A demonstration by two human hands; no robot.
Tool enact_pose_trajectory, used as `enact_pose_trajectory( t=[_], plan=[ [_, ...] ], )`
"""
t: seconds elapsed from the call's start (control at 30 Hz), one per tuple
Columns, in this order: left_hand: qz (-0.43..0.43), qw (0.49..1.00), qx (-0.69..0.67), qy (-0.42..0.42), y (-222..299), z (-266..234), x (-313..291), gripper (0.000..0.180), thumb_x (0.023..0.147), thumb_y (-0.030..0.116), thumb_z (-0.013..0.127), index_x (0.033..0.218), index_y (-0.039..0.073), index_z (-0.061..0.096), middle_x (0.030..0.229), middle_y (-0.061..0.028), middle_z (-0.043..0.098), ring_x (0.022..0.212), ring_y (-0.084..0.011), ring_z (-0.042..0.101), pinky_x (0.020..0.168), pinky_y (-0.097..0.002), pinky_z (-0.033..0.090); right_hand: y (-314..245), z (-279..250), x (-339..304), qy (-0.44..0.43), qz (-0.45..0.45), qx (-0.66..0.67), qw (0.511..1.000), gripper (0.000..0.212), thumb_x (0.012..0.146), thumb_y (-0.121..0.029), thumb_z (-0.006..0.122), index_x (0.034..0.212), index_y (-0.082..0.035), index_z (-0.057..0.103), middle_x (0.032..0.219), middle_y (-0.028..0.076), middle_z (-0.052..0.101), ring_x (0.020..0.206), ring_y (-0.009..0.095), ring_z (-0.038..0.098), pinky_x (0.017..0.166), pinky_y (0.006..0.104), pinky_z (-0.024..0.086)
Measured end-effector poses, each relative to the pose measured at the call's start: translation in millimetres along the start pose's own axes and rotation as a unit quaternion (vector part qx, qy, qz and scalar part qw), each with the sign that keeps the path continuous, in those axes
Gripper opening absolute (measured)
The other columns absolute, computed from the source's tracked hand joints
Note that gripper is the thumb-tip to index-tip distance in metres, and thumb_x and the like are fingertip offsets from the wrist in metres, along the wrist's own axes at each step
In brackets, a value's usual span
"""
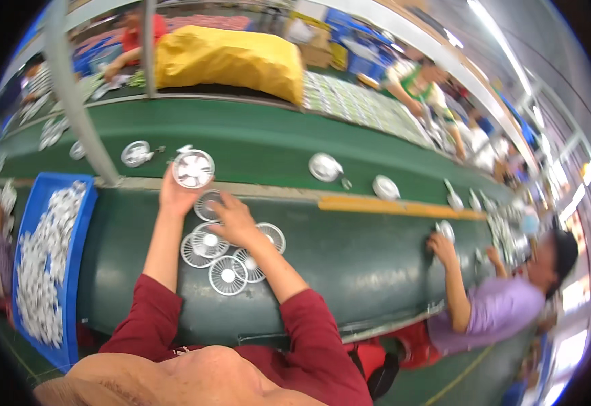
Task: The person assembles portable electric fans by picking up fan bodies from the conveyor belt, fitting plastic front grilles onto them by hand, and placing the assembled units back onto the line.
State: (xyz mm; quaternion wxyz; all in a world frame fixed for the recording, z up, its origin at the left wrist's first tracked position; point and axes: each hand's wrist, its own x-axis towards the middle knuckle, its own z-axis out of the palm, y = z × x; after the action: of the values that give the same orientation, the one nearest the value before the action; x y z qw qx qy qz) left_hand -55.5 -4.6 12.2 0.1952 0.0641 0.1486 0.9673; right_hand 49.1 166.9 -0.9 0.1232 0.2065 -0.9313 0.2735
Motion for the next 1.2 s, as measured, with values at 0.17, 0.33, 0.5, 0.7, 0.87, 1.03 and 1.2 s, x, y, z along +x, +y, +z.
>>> enact_pose_trajectory(
  t=[0.17,0.33,0.5,0.7,0.87,1.03,1.2],
  plan=[
    [-0.028,0.999,0.019,0.018,3,7,-1,0.047,0.097,0.045,0.048,0.132,0.014,0.053,0.135,-0.0104,0.055,0.125,-0.0304,0.051,0.1,-0.0536,0.043,-6,-2,-1,0.057,0.007,-0.005,0.998,0.048,0.07,-0.034,0.081,0.109,-0.01,0.068,0.136,0.019,0.049,0.119,0.037,0.048,0.098,0.0466,0.04],
    [-0.046,0.998,0.026,0.032,-3,7,-2,0.047,0.097,0.05,0.047,0.129,0.017,0.055,0.132,-0.007,0.057,0.121,-0.0275,0.052,0.099,-0.0516,0.039,-1,-4,-6,0.066,0.056,0.028,0.996,0.043,0.067,-0.036,0.084,0.092,-0.007,0.064,0.135,0.023,0.049,0.117,0.04,0.049,0.1,0.0466,0.04],
    [-0.046,0.998,0.025,0.028,-2,12,-5,0.047,0.097,0.052,0.046,0.127,0.017,0.056,0.129,-0.0064,0.059,0.118,-0.0262,0.053,0.095,-0.0493,0.041,7,0,-5,0.088,0.066,0.013,0.994,0.054,0.064,-0.027,0.085,0.106,-0.004,0.06,0.125,0.022,0.055,0.11,0.039,0.053,0.097,0.044,0.042],
    [-0.054,0.997,0.056,0.028,-2,9,-6,0.049,0.096,0.053,0.047,0.126,0.015,0.056,0.127,-0.0073,0.059,0.117,-0.0256,0.054,0.095,-0.0494,0.042,-10,-3,-1,0.077,0.121,0.01,0.99,0.076,0.063,-0.021,0.085,0.129,-0.005,0.053,0.115,0.017,0.059,0.108,0.036,0.055,0.093,0.0435,0.044],
    [-0.055,0.996,0.068,0.015,-9,13,-3,0.048,0.097,0.052,0.046,0.125,0.015,0.057,0.122,-0.0063,0.062,0.113,-0.0243,0.058,0.093,-0.0454,0.047,5,-15,7,0.21,0.141,0.188,0.949,0.035,0.071,-0.009,0.079,0.103,-0.003,0.066,0.094,0.012,0.065,0.085,0.023,0.064,0.075,0.0348,0.051],
    [-0.069,0.993,0.094,0.016,-22,20,-6,0.044,0.098,0.049,0.046,0.121,0.014,0.06,0.116,-0.0047,0.065,0.107,-0.0212,0.061,0.089,-0.0414,0.052,10,-50,11,0.355,0.14,0.232,0.895,0.02,0.078,0.0,0.071,0.094,-0.001,0.06,0.093,0.007,0.062,0.081,0.016,0.062,0.073,0.0298,0.051],
    [-0.159,0.98,0.115,0.034,-72,36,-16,0.042,0.099,0.046,0.046,0.123,0.014,0.058,0.119,-0.005,0.063,0.109,-0.0221,0.061,0.091,-0.0427,0.051,4,-50,8,0.329,0.037,0.154,0.931,0.029,0.071,-0.001,0.071,0.095,-0.006,0.056,0.125,0.016,0.057,0.121,0.033,0.05,0.098,0.0406,0.044]
  ],
)
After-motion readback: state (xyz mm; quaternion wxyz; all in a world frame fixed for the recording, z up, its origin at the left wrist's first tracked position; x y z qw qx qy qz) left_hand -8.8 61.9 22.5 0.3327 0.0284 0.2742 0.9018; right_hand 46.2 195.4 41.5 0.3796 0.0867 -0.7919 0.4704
